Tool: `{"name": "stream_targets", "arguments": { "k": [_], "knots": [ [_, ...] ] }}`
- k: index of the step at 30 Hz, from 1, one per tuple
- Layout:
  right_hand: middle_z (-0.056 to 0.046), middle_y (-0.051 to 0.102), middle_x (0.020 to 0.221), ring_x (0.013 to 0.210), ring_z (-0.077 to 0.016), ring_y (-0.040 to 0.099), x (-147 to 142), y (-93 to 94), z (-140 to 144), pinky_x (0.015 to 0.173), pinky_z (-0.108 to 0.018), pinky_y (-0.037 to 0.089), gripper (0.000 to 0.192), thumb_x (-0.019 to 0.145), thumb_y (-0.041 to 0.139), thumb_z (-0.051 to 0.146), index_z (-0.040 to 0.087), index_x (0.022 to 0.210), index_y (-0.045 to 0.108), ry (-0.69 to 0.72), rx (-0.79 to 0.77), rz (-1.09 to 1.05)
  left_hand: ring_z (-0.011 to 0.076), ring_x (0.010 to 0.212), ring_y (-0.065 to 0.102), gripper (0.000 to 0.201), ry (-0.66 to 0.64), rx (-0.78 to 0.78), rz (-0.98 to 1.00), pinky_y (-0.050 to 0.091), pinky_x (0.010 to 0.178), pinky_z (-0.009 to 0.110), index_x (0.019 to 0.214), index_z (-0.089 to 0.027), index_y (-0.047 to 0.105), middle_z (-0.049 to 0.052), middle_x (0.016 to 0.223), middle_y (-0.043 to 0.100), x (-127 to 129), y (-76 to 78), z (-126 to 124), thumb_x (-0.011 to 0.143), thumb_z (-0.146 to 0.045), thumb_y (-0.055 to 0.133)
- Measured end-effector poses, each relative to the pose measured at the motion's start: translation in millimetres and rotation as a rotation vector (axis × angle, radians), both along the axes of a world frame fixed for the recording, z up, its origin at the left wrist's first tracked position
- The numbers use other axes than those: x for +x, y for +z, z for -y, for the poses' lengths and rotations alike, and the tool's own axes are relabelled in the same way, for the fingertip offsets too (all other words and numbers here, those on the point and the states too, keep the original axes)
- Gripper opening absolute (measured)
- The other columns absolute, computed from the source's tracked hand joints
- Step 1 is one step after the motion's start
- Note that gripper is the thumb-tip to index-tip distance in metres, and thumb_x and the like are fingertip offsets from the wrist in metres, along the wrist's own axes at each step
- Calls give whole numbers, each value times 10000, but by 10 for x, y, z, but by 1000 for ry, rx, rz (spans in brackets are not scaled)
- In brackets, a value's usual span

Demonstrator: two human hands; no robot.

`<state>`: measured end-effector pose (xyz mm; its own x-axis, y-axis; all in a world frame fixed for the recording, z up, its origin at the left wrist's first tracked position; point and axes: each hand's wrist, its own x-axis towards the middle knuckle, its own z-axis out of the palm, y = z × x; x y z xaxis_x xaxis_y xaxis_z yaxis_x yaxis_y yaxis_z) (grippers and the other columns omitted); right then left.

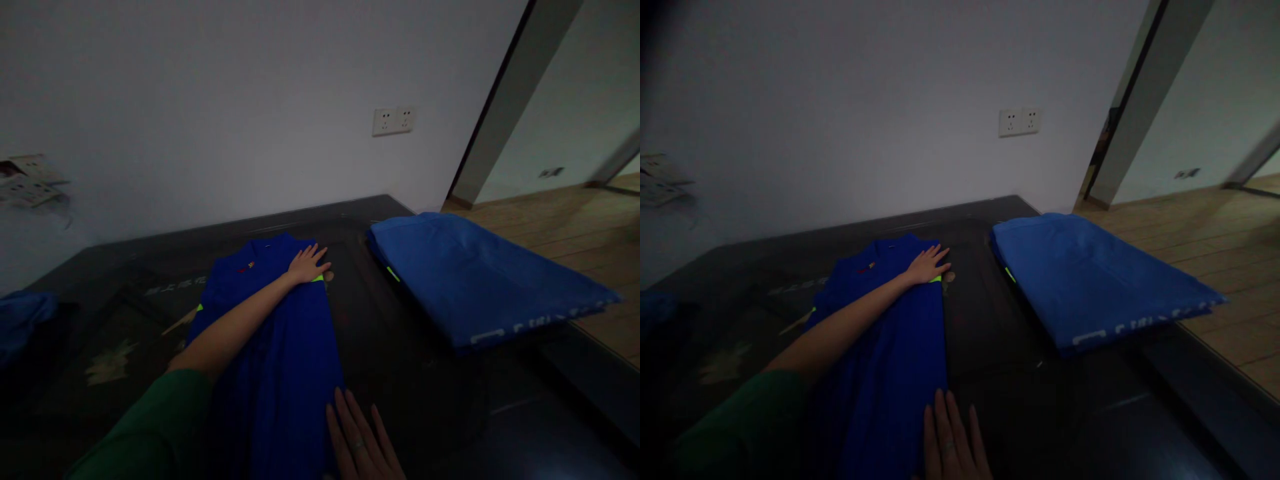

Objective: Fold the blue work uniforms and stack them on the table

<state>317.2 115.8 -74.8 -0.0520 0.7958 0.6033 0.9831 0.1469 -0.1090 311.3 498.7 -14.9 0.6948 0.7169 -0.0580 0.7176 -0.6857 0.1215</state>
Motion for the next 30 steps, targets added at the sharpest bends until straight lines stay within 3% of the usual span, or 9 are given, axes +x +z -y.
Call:
{"name": "stream_targets", "arguments": {
  "k": [5,10,12,15,19,23,26,28,30],
  "knots": [
    [-124,419,1453,1313,-296,456,-41,310,42,1072,-548,371,550,970,369,468,141,1400,469,-10,-278,-41,223,1403,309,520,14,174,147,184,1160,448,1464,-215,338,88,1513,371,8,133,111,989,-412,259],
    [-162,268,1515,1427,-300,242,-34,723,59,1137,-627,182,573,979,371,410,79,1447,365,34,-617,-82,239,1296,428,429,18,258,213,204,1152,445,1323,-227,513,82,1357,533,-179,371,623,973,-379,319],
    [-177,256,1517,1441,-294,194,-9,834,52,1149,-620,137,584,976,386,395,56,1450,349,58,-672,-64,291,1311,415,482,-39,158,94,256,1116,485,1346,-240,496,101,1395,501,-301,391,911,941,-476,383],
    [-187,256,1517,1449,-283,161,27,936,30,1159,-602,86,579,976,396,376,43,1448,350,79,-712,-14,367,1407,265,691,-99,-33,-86,260,1100,536,1464,-284,339,116,1550,288,-478,312,1302,880,-650,389],
    [-176,282,1517,1446,-289,179,102,967,-51,1147,-620,60,548,972,426,358,75,1439,381,86,-693,25,378,1456,50,670,-42,-75,-68,147,1116,612,1499,-385,207,48,1612,55,-595,149,1536,901,-685,250],
    [-140,361,1498,1432,-321,216,272,997,-26,1113,-665,128,498,922,532,292,133,1390,469,144,-671,-79,372,1456,64,648,4,-31,7,120,1125,611,1499,-389,207,46,1609,89,-594,73,1501,913,-656,276],
    [-108,509,1411,1372,-280,370,424,1103,290,1114,-572,263,366,925,517,295,168,1257,604,271,-580,-385,345,1453,135,613,-18,46,87,140,1139,573,1507,-324,225,83,1592,177,-598,88,1513,948,-563,302],
    [-80,672,1196,1154,-219,594,498,1173,651,1005,-431,447,304,940,485,361,194,1085,695,331,-548,-676,308,1448,184,581,-45,90,139,160,1154,518,1509,-257,234,117,1575,224,-620,124,1613,972,-462,314],
    [-52,736,859,797,-170,687,529,1172,1058,740,-303,545,365,934,474,446,194,856,726,309,-631,-934,289,1440,219,590,-66,78,153,187,1158,468,1513,-191,211,156,1560,247,-661,170,1811,975,-399,338]
  ]
}}
